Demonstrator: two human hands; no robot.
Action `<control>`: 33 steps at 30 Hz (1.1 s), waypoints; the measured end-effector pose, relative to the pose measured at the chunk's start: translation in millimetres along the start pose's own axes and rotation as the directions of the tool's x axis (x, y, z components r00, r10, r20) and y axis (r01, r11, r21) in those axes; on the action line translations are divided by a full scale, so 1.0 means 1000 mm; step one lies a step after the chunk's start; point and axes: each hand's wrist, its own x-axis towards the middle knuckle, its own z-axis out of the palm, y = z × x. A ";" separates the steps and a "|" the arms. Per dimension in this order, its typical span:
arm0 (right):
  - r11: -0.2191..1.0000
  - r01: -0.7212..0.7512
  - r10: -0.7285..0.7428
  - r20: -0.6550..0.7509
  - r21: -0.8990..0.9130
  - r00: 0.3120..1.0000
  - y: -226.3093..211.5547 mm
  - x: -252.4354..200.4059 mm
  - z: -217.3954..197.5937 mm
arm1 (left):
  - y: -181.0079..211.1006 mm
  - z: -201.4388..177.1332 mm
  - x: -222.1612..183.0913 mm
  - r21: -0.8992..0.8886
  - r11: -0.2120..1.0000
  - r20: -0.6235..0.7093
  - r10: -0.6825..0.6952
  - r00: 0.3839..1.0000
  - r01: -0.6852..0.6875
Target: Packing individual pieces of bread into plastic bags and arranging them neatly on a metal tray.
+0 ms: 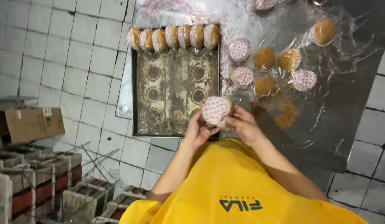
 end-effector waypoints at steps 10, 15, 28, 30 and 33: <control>0.376 0.794 0.023 0.861 -0.478 0.508 -0.016 0.053 0.051 | 0.040 -0.018 -0.051 -0.127 0.986 -0.037 0.100 0.994 -0.104; 0.475 0.120 -0.036 0.117 -0.872 0.993 -0.030 0.236 -0.015 | 0.069 -0.090 0.022 0.032 0.990 -0.050 0.142 0.989 -0.140; 0.806 0.208 -0.401 -0.252 -0.555 0.881 -0.075 0.202 -0.023 | 0.315 -0.064 0.179 0.930 -0.351 0.315 0.615 0.723 -0.106; 0.800 0.213 -0.431 -0.290 -0.561 0.855 -0.043 0.169 -0.022 | 0.321 -0.083 0.207 0.916 -0.345 0.385 0.609 0.693 -0.206; 0.830 0.167 -0.396 -0.352 -0.532 0.848 -0.005 0.122 0.007 | 0.317 -0.099 0.216 0.879 -0.372 0.477 0.661 0.580 -0.299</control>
